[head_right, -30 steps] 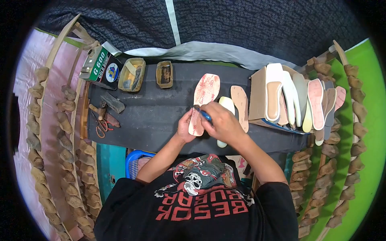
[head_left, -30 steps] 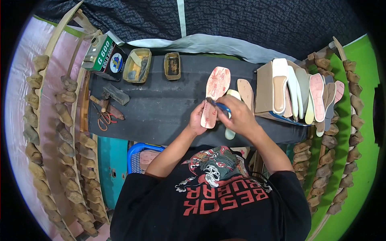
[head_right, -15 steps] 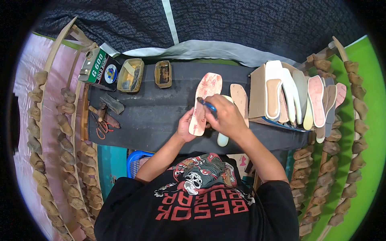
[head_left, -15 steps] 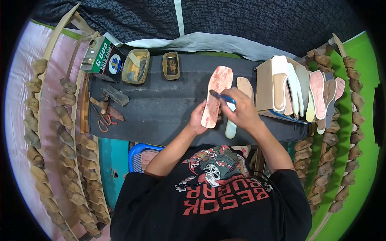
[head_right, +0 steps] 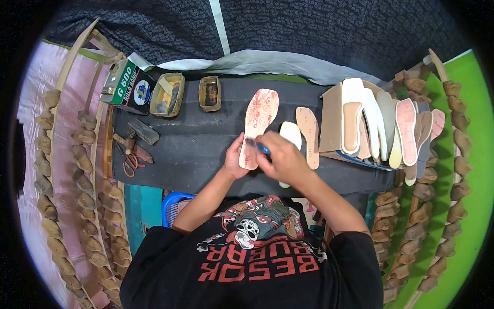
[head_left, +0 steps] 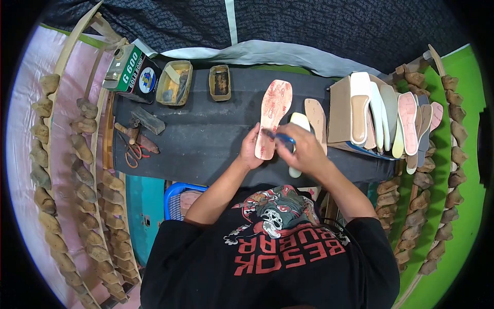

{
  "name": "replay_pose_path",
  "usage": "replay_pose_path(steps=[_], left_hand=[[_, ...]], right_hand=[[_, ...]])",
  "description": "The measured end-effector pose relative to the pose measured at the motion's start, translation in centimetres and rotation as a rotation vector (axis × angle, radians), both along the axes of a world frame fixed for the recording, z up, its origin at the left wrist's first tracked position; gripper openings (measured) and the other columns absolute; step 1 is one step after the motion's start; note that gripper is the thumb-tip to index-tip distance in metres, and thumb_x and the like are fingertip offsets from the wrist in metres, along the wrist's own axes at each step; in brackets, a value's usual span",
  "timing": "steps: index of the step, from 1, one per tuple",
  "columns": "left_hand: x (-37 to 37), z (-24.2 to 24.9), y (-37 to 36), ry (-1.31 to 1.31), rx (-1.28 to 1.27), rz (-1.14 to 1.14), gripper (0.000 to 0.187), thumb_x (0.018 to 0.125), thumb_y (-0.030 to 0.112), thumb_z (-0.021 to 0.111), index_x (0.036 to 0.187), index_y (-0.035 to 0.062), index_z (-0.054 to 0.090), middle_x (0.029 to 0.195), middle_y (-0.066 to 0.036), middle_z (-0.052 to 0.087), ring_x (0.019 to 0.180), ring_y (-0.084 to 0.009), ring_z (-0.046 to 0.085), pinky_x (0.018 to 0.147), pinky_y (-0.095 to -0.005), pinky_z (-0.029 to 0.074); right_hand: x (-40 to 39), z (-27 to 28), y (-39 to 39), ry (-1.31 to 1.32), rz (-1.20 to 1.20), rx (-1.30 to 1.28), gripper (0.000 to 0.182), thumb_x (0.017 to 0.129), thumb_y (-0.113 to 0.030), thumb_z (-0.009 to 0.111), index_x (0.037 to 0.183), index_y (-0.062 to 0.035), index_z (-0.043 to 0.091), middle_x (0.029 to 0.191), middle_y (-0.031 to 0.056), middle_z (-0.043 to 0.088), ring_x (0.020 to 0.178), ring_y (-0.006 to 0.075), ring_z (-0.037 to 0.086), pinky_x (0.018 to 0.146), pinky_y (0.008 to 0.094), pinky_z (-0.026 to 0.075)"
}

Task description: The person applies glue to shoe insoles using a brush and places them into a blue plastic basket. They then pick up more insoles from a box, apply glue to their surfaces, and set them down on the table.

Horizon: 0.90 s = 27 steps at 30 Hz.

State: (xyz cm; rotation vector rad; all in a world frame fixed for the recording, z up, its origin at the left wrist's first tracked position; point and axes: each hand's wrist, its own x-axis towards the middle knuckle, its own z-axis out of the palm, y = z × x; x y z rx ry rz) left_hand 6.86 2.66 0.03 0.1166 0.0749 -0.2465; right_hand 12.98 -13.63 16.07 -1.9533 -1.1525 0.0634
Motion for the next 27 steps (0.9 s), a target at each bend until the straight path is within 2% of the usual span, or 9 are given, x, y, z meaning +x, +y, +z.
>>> replay_pose_path(steps=[1, 2, 4, 10, 12, 14, 17, 21, 27], left_hand=[[-0.1, 0.3, -0.2, -0.032, -0.096, -0.014, 0.050, 0.110, 0.046, 0.040, 0.136, 0.0088, 0.060, 0.122, -0.010, 0.070, 0.110, -0.0257, 0.068, 0.099, -0.0430, 0.054], [-0.3, 0.6, -0.3, 0.042, 0.093, -0.005, 0.049, 0.109, 0.046, 0.040, 0.136, 0.0098, 0.061, 0.121, -0.009, 0.071, 0.108, -0.0245, 0.069, 0.096, -0.0437, 0.055], [-0.4, 0.9, -0.6, 0.051, 0.152, -0.012, 0.050, 0.109, 0.048, 0.042, 0.133, 0.0087, 0.060, 0.116, -0.009, 0.069, 0.104, -0.0226, 0.067, 0.091, -0.0454, 0.056], [-0.4, 1.5, -1.1, 0.200, 0.089, 0.076, 0.053, 0.108, 0.047, 0.044, 0.138, 0.0066, 0.059, 0.119, -0.008, 0.070, 0.105, -0.0212, 0.067, 0.094, -0.0408, 0.054], [-0.3, 1.8, -0.5, 0.127, 0.128, 0.073, 0.055, 0.108, 0.047, 0.045, 0.142, 0.0049, 0.057, 0.121, -0.008, 0.071, 0.111, -0.0215, 0.067, 0.097, -0.0383, 0.054], [-0.4, 1.9, -0.4, 0.149, 0.168, 0.068, 0.054, 0.108, 0.047, 0.045, 0.141, 0.0064, 0.058, 0.119, -0.008, 0.070, 0.107, -0.0201, 0.067, 0.095, -0.0371, 0.054], [-0.5, 0.8, -0.1, 0.138, 0.010, 0.050, 0.052, 0.108, 0.048, 0.043, 0.139, 0.0089, 0.059, 0.118, -0.008, 0.070, 0.105, -0.0206, 0.067, 0.093, -0.0398, 0.055], [-0.7, 0.8, -0.6, 0.049, 0.054, 0.036, 0.048, 0.109, 0.049, 0.042, 0.134, 0.0120, 0.061, 0.119, -0.008, 0.069, 0.107, -0.0227, 0.067, 0.091, -0.0468, 0.056], [-0.7, 0.9, -0.5, 0.207, 0.145, 0.135, 0.052, 0.108, 0.046, 0.045, 0.140, 0.0072, 0.059, 0.126, -0.008, 0.069, 0.114, -0.0210, 0.065, 0.094, -0.0381, 0.054]], right_hand=[[0.8, 0.1, 0.0, -0.053, -0.041, 0.003, 0.025, 0.085, -0.004, 0.070, 0.108, 0.0020, 0.064, 0.096, 0.0200, 0.067, 0.086, 0.0392, 0.068, 0.076, 0.0433, 0.056], [1.4, 0.3, -0.1, -0.105, -0.082, 0.006, 0.024, 0.086, -0.005, 0.071, 0.108, 0.0019, 0.063, 0.096, 0.0195, 0.067, 0.086, 0.0391, 0.068, 0.076, 0.0429, 0.056], [2.0, 0.6, -0.1, -0.059, -0.118, 0.013, 0.025, 0.087, -0.001, 0.072, 0.110, 0.0028, 0.065, 0.097, 0.0185, 0.068, 0.086, 0.0351, 0.070, 0.077, 0.0405, 0.056], [-0.2, 0.3, -0.2, -0.048, 0.008, -0.020, 0.026, 0.087, -0.003, 0.071, 0.112, 0.0021, 0.065, 0.095, 0.0196, 0.067, 0.087, 0.0367, 0.069, 0.078, 0.0426, 0.055], [-1.5, 1.1, 0.2, -0.001, 0.091, -0.066, 0.023, 0.085, -0.004, 0.069, 0.106, 0.0027, 0.063, 0.095, 0.0212, 0.066, 0.086, 0.0403, 0.067, 0.080, 0.0446, 0.055], [-1.6, 1.1, 0.4, 0.022, 0.119, -0.043, 0.023, 0.085, -0.004, 0.069, 0.107, 0.0026, 0.063, 0.096, 0.0213, 0.065, 0.088, 0.0403, 0.067, 0.080, 0.0448, 0.055], [0.0, 1.1, 0.7, -0.008, 0.028, -0.027, 0.023, 0.086, -0.005, 0.069, 0.107, 0.0030, 0.063, 0.096, 0.0215, 0.066, 0.089, 0.0402, 0.067, 0.080, 0.0451, 0.055], [2.1, 0.8, 0.7, -0.053, -0.077, -0.023, 0.021, 0.089, -0.004, 0.070, 0.108, 0.0027, 0.063, 0.099, 0.0201, 0.068, 0.088, 0.0381, 0.069, 0.078, 0.0442, 0.055], [-0.7, 0.7, 1.0, -0.048, 0.085, -0.038, 0.024, 0.085, -0.005, 0.068, 0.107, 0.0020, 0.063, 0.095, 0.0212, 0.066, 0.086, 0.0409, 0.067, 0.077, 0.0465, 0.055]])
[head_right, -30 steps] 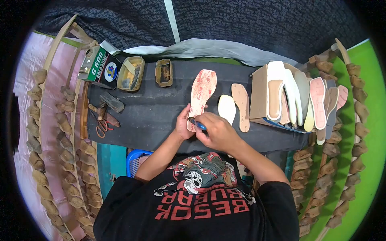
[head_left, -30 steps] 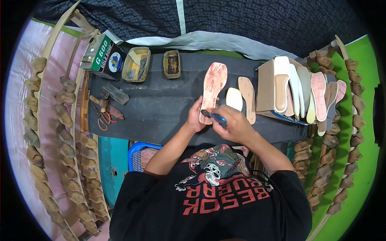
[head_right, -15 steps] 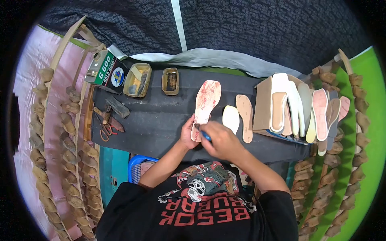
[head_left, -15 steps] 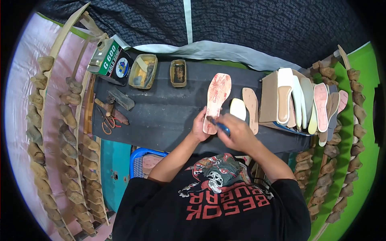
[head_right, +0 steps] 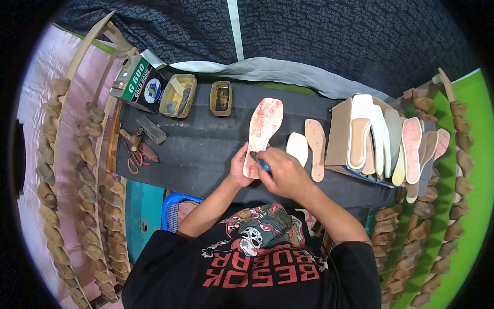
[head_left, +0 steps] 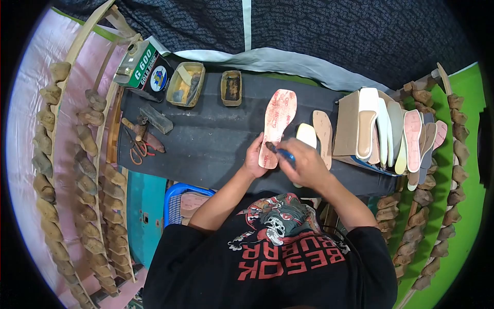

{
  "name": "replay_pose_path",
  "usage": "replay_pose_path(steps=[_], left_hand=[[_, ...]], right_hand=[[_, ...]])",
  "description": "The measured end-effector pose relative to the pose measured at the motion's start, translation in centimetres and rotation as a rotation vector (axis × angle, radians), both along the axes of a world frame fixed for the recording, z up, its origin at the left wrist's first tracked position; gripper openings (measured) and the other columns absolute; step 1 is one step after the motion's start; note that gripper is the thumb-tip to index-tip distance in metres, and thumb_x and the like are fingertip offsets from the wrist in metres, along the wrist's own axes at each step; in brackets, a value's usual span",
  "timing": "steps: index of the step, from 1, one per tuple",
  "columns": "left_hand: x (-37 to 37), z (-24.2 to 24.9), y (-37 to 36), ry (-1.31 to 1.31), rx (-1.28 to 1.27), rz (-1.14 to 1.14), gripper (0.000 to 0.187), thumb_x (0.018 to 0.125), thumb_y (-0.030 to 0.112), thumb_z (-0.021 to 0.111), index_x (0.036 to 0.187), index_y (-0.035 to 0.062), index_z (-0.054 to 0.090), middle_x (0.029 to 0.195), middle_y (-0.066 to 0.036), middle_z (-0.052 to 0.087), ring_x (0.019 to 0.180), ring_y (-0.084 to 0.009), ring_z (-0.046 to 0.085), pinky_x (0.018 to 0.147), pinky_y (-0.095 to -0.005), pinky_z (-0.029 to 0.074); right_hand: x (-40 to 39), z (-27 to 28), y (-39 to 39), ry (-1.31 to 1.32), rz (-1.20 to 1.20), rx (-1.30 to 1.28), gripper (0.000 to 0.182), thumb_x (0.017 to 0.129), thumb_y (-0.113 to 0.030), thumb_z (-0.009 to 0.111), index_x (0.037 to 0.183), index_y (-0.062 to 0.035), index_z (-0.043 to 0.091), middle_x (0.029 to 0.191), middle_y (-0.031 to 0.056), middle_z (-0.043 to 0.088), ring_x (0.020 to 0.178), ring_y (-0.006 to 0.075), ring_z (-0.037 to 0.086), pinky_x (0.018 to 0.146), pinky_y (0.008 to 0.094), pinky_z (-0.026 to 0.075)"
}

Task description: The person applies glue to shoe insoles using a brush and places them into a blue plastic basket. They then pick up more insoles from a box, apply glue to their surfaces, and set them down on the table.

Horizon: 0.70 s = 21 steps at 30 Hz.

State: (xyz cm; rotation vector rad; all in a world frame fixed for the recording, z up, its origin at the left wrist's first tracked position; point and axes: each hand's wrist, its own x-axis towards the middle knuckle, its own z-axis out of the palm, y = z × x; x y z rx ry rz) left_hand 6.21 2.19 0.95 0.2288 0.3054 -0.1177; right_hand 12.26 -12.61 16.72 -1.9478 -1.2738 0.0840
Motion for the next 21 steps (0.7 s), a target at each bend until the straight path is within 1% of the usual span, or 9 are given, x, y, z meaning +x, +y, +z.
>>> replay_pose_path(steps=[3, 7, 8, 11, 15, 16, 17, 20, 21], left_hand=[[-0.2, -0.5, 0.8, -0.005, -0.007, 0.008, 0.052, 0.107, 0.046, 0.046, 0.140, 0.0075, 0.059, 0.126, -0.008, 0.069, 0.112, -0.0208, 0.066, 0.094, -0.0376, 0.054], [-0.8, -0.5, 1.5, -0.159, -0.084, -0.048, 0.050, 0.107, 0.048, 0.045, 0.136, 0.0105, 0.061, 0.120, -0.007, 0.070, 0.107, -0.0226, 0.067, 0.089, -0.0436, 0.057], [-0.9, -0.4, 0.9, -0.057, -0.035, -0.012, 0.049, 0.107, 0.049, 0.045, 0.134, 0.0119, 0.061, 0.119, -0.007, 0.070, 0.107, -0.0229, 0.067, 0.087, -0.0477, 0.058], [-1.3, -0.4, 0.9, -0.120, -0.054, -0.088, 0.049, 0.107, 0.049, 0.045, 0.134, 0.0121, 0.061, 0.118, -0.008, 0.070, 0.107, -0.0225, 0.067, 0.087, -0.0487, 0.058], [-1.2, -1.1, 1.1, -0.124, -0.114, -0.072, 0.048, 0.107, 0.048, 0.046, 0.136, 0.0128, 0.061, 0.117, -0.008, 0.071, 0.109, -0.0228, 0.068, 0.088, -0.0463, 0.059], [-0.9, -1.0, 1.1, -0.086, -0.164, -0.046, 0.047, 0.107, 0.046, 0.047, 0.135, 0.0107, 0.062, 0.118, -0.008, 0.072, 0.107, -0.0240, 0.069, 0.091, -0.0429, 0.058], [-0.8, -0.9, 1.0, 0.025, -0.071, -0.003, 0.048, 0.107, 0.045, 0.047, 0.133, 0.0081, 0.063, 0.119, -0.008, 0.072, 0.107, -0.0244, 0.070, 0.094, -0.0409, 0.057], [-0.7, 0.1, 1.8, -0.092, 0.027, -0.050, 0.053, 0.106, 0.048, 0.047, 0.134, 0.0061, 0.063, 0.122, -0.009, 0.072, 0.112, -0.0235, 0.068, 0.100, -0.0407, 0.054], [-0.6, 0.1, 1.8, -0.052, 0.016, -0.036, 0.052, 0.106, 0.048, 0.047, 0.133, 0.0063, 0.064, 0.121, -0.009, 0.072, 0.111, -0.0236, 0.069, 0.099, -0.0407, 0.054]], right_hand=[[0.1, -0.5, 0.4, 0.024, 0.026, -0.008, 0.024, 0.086, -0.005, 0.068, 0.108, 0.0021, 0.063, 0.095, 0.0208, 0.066, 0.087, 0.0406, 0.067, 0.078, 0.0460, 0.055], [1.9, 0.0, 1.5, -0.026, -0.041, 0.008, 0.023, 0.087, -0.006, 0.069, 0.108, 0.0019, 0.063, 0.096, 0.0206, 0.066, 0.089, 0.0399, 0.068, 0.079, 0.0457, 0.054], [2.7, -0.5, 1.5, -0.012, -0.042, 0.027, 0.025, 0.088, -0.002, 0.070, 0.112, 0.0022, 0.063, 0.097, 0.0191, 0.067, 0.088, 0.0378, 0.067, 0.077, 0.0427, 0.054], [3.4, -0.1, 2.1, -0.032, -0.075, 0.047, 0.024, 0.088, -0.005, 0.070, 0.109, 0.0012, 0.063, 0.097, 0.0205, 0.066, 0.090, 0.0400, 0.067, 0.079, 0.0456, 0.054], [1.9, 0.3, 1.9, -0.009, -0.025, -0.002, 0.025, 0.086, -0.005, 0.070, 0.109, 0.0012, 0.064, 0.097, 0.0209, 0.067, 0.091, 0.0400, 0.068, 0.080, 0.0456, 0.055], [1.3, 0.3, 1.8, -0.004, 0.012, 0.006, 0.025, 0.085, -0.005, 0.069, 0.109, 0.0018, 0.063, 0.098, 0.0209, 0.067, 0.090, 0.0398, 0.068, 0.081, 0.0454, 0.055], [0.5, 0.3, 1.7, 0.005, 0.040, -0.027, 0.025, 0.085, -0.006, 0.068, 0.108, 0.0022, 0.063, 0.097, 0.0205, 0.068, 0.089, 0.0394, 0.068, 0.081, 0.0451, 0.055], [-1.0, 0.1, 1.7, 0.039, 0.139, -0.050, 0.026, 0.083, -0.006, 0.069, 0.108, 0.0015, 0.064, 0.095, 0.0190, 0.067, 0.088, 0.0388, 0.068, 0.081, 0.0451, 0.056], [-0.8, 0.0, 1.8, 0.044, 0.124, -0.057, 0.027, 0.083, -0.006, 0.069, 0.108, 0.0015, 0.064, 0.095, 0.0191, 0.067, 0.089, 0.0388, 0.068, 0.081, 0.0451, 0.056]])
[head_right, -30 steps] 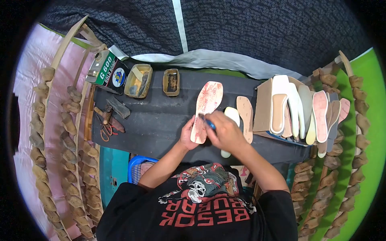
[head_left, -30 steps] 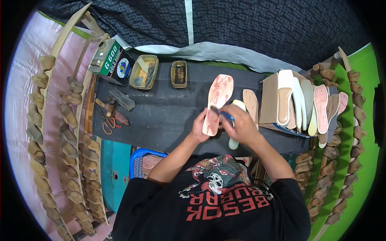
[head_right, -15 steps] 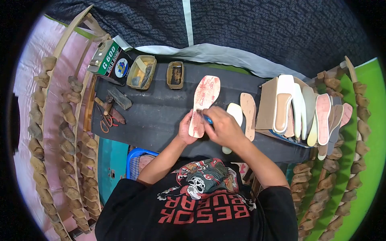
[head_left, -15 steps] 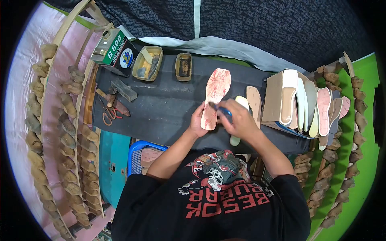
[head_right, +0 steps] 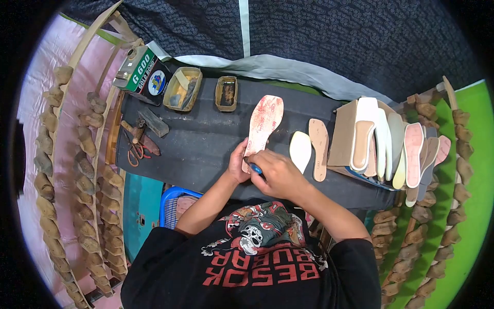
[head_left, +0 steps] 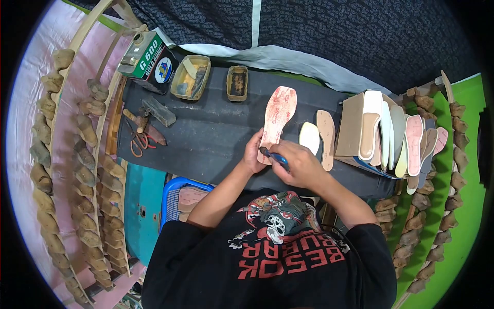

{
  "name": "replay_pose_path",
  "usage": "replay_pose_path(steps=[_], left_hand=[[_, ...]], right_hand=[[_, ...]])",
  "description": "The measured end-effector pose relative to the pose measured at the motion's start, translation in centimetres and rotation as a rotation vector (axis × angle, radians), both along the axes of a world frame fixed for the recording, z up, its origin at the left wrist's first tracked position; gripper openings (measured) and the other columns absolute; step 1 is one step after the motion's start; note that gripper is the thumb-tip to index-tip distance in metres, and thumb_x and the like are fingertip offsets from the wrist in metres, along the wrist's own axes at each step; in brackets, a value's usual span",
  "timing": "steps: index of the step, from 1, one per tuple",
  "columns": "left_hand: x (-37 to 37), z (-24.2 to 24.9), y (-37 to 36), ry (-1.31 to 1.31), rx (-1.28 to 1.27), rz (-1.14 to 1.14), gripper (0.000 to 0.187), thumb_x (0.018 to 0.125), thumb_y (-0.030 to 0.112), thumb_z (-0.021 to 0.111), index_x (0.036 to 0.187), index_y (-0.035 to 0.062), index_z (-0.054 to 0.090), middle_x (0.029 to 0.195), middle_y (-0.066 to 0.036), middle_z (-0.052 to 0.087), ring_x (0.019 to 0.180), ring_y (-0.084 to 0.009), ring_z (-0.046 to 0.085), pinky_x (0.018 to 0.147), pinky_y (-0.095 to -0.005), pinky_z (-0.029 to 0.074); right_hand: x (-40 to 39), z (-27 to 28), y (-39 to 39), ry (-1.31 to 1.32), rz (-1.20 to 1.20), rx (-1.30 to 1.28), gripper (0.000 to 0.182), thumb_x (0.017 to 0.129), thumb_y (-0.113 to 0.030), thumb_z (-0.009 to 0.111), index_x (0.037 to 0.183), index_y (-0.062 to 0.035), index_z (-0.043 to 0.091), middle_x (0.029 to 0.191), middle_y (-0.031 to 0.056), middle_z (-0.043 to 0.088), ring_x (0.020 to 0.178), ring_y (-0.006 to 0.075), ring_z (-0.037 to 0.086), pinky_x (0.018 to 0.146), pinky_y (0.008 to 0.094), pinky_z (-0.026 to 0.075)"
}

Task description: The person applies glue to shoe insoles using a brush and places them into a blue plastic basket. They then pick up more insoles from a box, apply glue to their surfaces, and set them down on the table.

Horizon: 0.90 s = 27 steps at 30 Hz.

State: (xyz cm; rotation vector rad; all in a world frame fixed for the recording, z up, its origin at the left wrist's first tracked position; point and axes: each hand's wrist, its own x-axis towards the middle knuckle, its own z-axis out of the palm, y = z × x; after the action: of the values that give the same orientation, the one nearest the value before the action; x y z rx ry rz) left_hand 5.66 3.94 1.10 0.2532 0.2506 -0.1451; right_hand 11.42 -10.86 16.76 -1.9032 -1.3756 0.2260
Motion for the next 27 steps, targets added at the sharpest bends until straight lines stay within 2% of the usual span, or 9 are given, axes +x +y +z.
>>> replay_pose_path(steps=[3, 4, 7, 10, 15, 16, 18, 24, 27], left_hand=[[0.0, -1.3, -0.4, 0.107, -0.064, 0.043, 0.049, 0.106, 0.048, 0.046, 0.130, 0.0086, 0.064, 0.118, -0.009, 0.072, 0.106, -0.0234, 0.070, 0.095, -0.0402, 0.056], [-0.1, -1.9, -0.3, 0.015, -0.229, 0.024, 0.048, 0.107, 0.047, 0.045, 0.131, 0.0103, 0.063, 0.116, -0.009, 0.072, 0.105, -0.0238, 0.069, 0.093, -0.0434, 0.057], [-0.5, -1.5, -0.9, -0.020, -0.081, -0.041, 0.048, 0.108, 0.047, 0.043, 0.133, 0.0114, 0.061, 0.117, -0.008, 0.071, 0.106, -0.0235, 0.069, 0.087, -0.0497, 0.059], [-0.6, -1.5, -1.2, -0.022, -0.068, -0.054, 0.047, 0.108, 0.046, 0.042, 0.134, 0.0113, 0.061, 0.117, -0.007, 0.071, 0.106, -0.0230, 0.069, 0.086, -0.0488, 0.059], [-0.9, -4.3, -0.9, 0.046, -0.090, 0.044, 0.042, 0.107, 0.043, 0.045, 0.127, 0.0116, 0.065, 0.115, -0.007, 0.072, 0.108, -0.0221, 0.068, 0.094, -0.0371, 0.056], [-0.9, -0.3, -0.5, 0.154, -0.067, 0.009, 0.043, 0.107, 0.044, 0.046, 0.125, 0.0101, 0.066, 0.116, -0.007, 0.072, 0.110, -0.0228, 0.068, 0.099, -0.0389, 0.054], [-0.8, 0.6, 0.0, 0.080, -0.007, 0.026, 0.044, 0.106, 0.044, 0.047, 0.127, 0.0088, 0.065, 0.118, -0.008, 0.072, 0.112, -0.0232, 0.068, 0.102, -0.0403, 0.052], [-0.8, -2.7, 0.3, 0.112, -0.070, 0.094, 0.042, 0.107, 0.041, 0.048, 0.128, 0.0089, 0.063, 0.118, -0.007, 0.072, 0.110, -0.0217, 0.068, 0.100, -0.0379, 0.053], [-1.3, -4.1, 0.6, -0.023, -0.175, 0.071, 0.040, 0.107, 0.040, 0.049, 0.128, 0.0092, 0.064, 0.119, -0.007, 0.071, 0.110, -0.0221, 0.068, 0.100, -0.0374, 0.054]], right_hand=[[1.4, 0.1, 0.3, -0.069, -0.052, 0.015, 0.029, 0.083, -0.007, 0.069, 0.111, 0.0015, 0.064, 0.099, 0.0195, 0.066, 0.091, 0.0386, 0.067, 0.081, 0.0451, 0.055], [2.1, 0.1, 0.3, -0.071, -0.089, 0.028, 0.029, 0.084, -0.007, 0.069, 0.111, 0.0015, 0.063, 0.100, 0.0195, 0.066, 0.091, 0.0387, 0.067, 0.081, 0.0452, 0.055], [4.0, -0.2, 0.2, -0.082, -0.173, 0.040, 0.030, 0.085, -0.005, 0.069, 0.115, 0.0015, 0.063, 0.099, 0.0186, 0.063, 0.091, 0.0395, 0.065, 0.080, 0.0459, 0.053], [4.0, 0.0, 0.3, -0.080, -0.180, 0.001, 0.027, 0.088, -0.002, 0.070, 0.114, 0.0025, 0.064, 0.099, 0.0201, 0.065, 0.090, 0.0401, 0.067, 0.080, 0.0439, 0.054], [1.0, -0.5, 0.1, -0.026, -0.073, -0.008, 0.026, 0.088, -0.005, 0.068, 0.113, 0.0008, 0.063, 0.102, 0.0212, 0.067, 0.094, 0.0410, 0.067, 0.084, 0.0458, 0.055], [0.4, -0.8, 0.0, -0.029, -0.033, -0.014, 0.026, 0.087, -0.005, 0.069, 0.112, 0.0015, 0.063, 0.103, 0.0216, 0.067, 0.095, 0.0410, 0.067, 0.084, 0.0457, 0.055], [-0.4, -0.5, 0.3, 0.008, 0.055, 0.000, 0.026, 0.087, -0.005, 0.069, 0.112, 0.0016, 0.064, 0.102, 0.0215, 0.067, 0.094, 0.0413, 0.067, 0.084, 0.0457, 0.055], [1.2, -0.4, 1.3, -0.055, -0.027, 0.020, 0.028, 0.086, -0.005, 0.071, 0.112, 0.0023, 0.064, 0.102, 0.0215, 0.067, 0.093, 0.0410, 0.068, 0.082, 0.0453, 0.055], [1.6, -0.2, 1.8, -0.008, -0.072, 0.004, 0.028, 0.086, -0.007, 0.073, 0.112, 0.0014, 0.065, 0.103, 0.0215, 0.068, 0.094, 0.0404, 0.069, 0.083, 0.0447, 0.055]])
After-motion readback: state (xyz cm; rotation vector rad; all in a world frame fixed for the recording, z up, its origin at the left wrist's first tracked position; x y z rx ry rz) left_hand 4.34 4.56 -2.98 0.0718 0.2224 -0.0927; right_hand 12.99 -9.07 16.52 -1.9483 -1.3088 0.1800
